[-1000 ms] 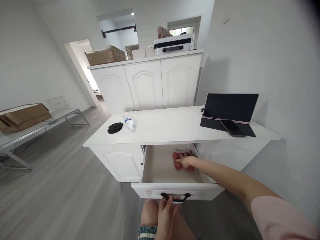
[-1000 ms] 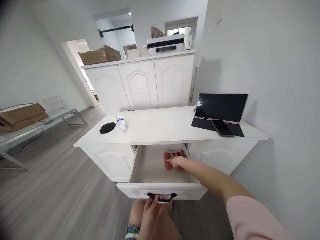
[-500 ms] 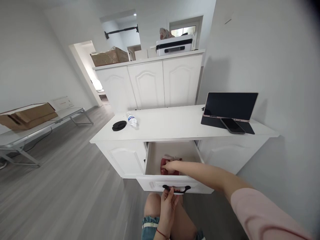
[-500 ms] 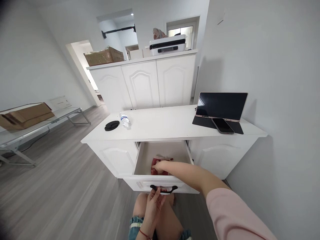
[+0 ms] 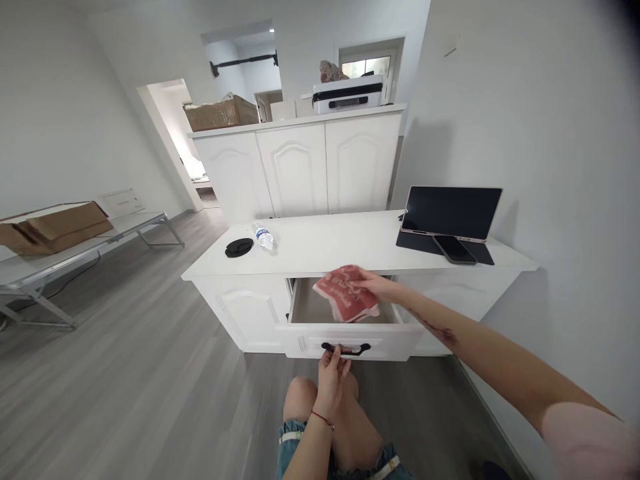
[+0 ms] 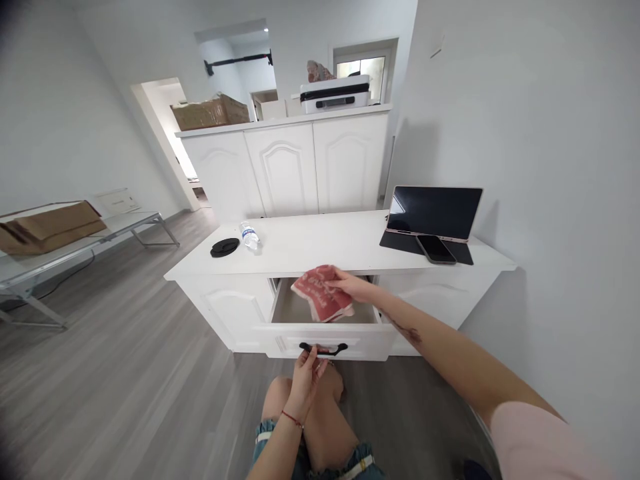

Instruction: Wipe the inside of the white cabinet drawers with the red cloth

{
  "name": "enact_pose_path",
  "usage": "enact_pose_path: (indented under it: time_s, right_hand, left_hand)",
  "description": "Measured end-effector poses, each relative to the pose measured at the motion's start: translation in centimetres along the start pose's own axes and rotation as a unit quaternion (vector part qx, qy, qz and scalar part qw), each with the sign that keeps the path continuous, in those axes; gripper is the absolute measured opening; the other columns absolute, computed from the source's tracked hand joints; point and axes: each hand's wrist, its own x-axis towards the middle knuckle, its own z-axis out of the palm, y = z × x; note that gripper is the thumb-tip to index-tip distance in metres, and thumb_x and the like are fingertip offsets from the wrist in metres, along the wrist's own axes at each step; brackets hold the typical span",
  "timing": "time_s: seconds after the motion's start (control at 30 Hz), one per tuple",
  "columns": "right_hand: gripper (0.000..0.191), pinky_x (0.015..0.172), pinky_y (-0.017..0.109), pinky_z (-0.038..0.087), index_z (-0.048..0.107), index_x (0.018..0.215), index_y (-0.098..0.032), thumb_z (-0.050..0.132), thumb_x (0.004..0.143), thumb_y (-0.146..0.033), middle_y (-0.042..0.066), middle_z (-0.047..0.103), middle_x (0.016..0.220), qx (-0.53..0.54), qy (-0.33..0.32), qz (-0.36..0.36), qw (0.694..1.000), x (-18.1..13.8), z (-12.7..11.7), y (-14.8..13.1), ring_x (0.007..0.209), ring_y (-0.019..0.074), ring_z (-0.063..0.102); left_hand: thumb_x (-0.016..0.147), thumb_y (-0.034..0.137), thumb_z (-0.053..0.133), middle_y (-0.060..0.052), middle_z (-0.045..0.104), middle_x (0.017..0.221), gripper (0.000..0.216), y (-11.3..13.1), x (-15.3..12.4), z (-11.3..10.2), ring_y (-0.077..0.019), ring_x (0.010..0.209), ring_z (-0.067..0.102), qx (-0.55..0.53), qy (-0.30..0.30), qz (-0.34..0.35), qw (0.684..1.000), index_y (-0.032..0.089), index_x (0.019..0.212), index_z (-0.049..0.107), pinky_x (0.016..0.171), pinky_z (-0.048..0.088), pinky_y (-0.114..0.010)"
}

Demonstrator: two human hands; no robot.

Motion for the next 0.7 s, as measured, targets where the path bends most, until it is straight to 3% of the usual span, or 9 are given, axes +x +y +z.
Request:
enact_pose_path:
  time_s: [0.1,0.17,0.23,0.3,0.37,0.47,0.57,0.7]
  right_hand:
    - [0.042,0.092,0.032,0.049,0.058,0.118,-0.023,0.068,0.079,-0.032,0.003,0.066,0.115,-0.104,0.102,-0.114,0.983,-5.2,-2.4,-3.4,0.104,0.0191,0.061]
    - [0.033,0.088,0.034,0.051,0.059,0.114,-0.022,0.063,0.084,-0.034,0.005,0.067,0.107,-0.220,0.165,-0.166,0.947,-8.8,-3.1,-3.3,0.100,0.0212,0.062]
    - [0.027,0.089,0.039,0.051,0.059,0.114,-0.023,0.055,0.089,-0.030,0.009,0.064,0.111,-0.351,0.186,-0.228,0.889,-11.6,-3.1,-0.7,0.104,0.0236,0.061]
    - [0.026,0.097,0.047,0.046,0.062,0.114,-0.023,0.051,0.090,-0.025,0.014,0.058,0.122,-0.482,0.211,-0.272,0.805,-13.1,-2.4,3.7,0.121,0.0279,0.052]
    - [0.024,0.104,0.058,0.037,0.067,0.106,-0.022,0.049,0.090,-0.023,0.016,0.053,0.131,-0.579,0.220,-0.284,0.732,-13.3,-1.5,8.4,0.135,0.0337,0.037]
    - [0.024,0.108,0.068,0.019,0.069,0.105,-0.026,0.052,0.089,-0.023,0.013,0.046,0.143,-0.653,0.246,-0.231,0.678,-12.1,-0.3,13.3,0.140,0.0376,0.026]
    - [0.020,0.111,0.065,0.011,0.071,0.102,-0.029,0.059,0.085,-0.025,0.009,0.048,0.144,-0.677,0.261,-0.215,0.654,-10.3,0.6,14.5,0.140,0.0359,0.028]
    - [0.021,0.114,0.055,0.013,0.069,0.101,-0.033,0.060,0.085,-0.023,0.000,0.047,0.146,-0.697,0.212,-0.243,0.640,-8.0,1.8,13.5,0.137,0.0280,0.035]
  left_hand:
    - [0.054,0.034,0.088,0.000,0.065,0.072,0.037,0.2,1.3,0.4,-0.0067,0.061,0.057,0.001,-0.002,0.008,1.000,0.015,0.073,0.062,0.072,0.055,-0.025]
    - [0.055,0.036,0.088,0.001,0.062,0.069,0.038,0.2,2.2,0.6,-0.0067,0.061,0.056,0.007,-0.008,0.011,1.000,0.015,0.072,0.061,0.073,0.055,-0.026]
    - [0.055,0.039,0.087,0.003,0.058,0.064,0.039,0.0,3.2,0.8,-0.0063,0.059,0.055,0.007,-0.014,0.016,1.000,0.016,0.069,0.059,0.075,0.054,-0.026]
    - [0.054,0.040,0.087,0.005,0.054,0.061,0.040,-0.3,3.9,0.9,-0.0062,0.059,0.055,0.002,-0.009,0.026,1.000,0.017,0.067,0.057,0.077,0.054,-0.027]
    - [0.054,0.040,0.087,0.005,0.054,0.062,0.042,-0.6,4.4,1.0,-0.0063,0.061,0.055,-0.003,0.000,0.037,0.999,0.018,0.067,0.055,0.077,0.054,-0.027]
    - [0.055,0.040,0.086,0.005,0.055,0.065,0.041,-0.8,4.5,1.0,-0.0058,0.061,0.054,-0.008,0.005,0.042,0.999,0.018,0.068,0.054,0.077,0.054,-0.027]
    - [0.057,0.039,0.086,0.004,0.057,0.067,0.039,-0.9,4.4,1.0,-0.0058,0.062,0.055,-0.015,0.007,0.047,0.999,0.018,0.070,0.056,0.077,0.054,-0.027]
    - [0.062,0.035,0.084,0.003,0.061,0.074,0.034,-1.0,4.1,1.2,-0.0065,0.065,0.058,-0.032,0.000,0.055,0.998,0.017,0.076,0.059,0.075,0.053,-0.025]
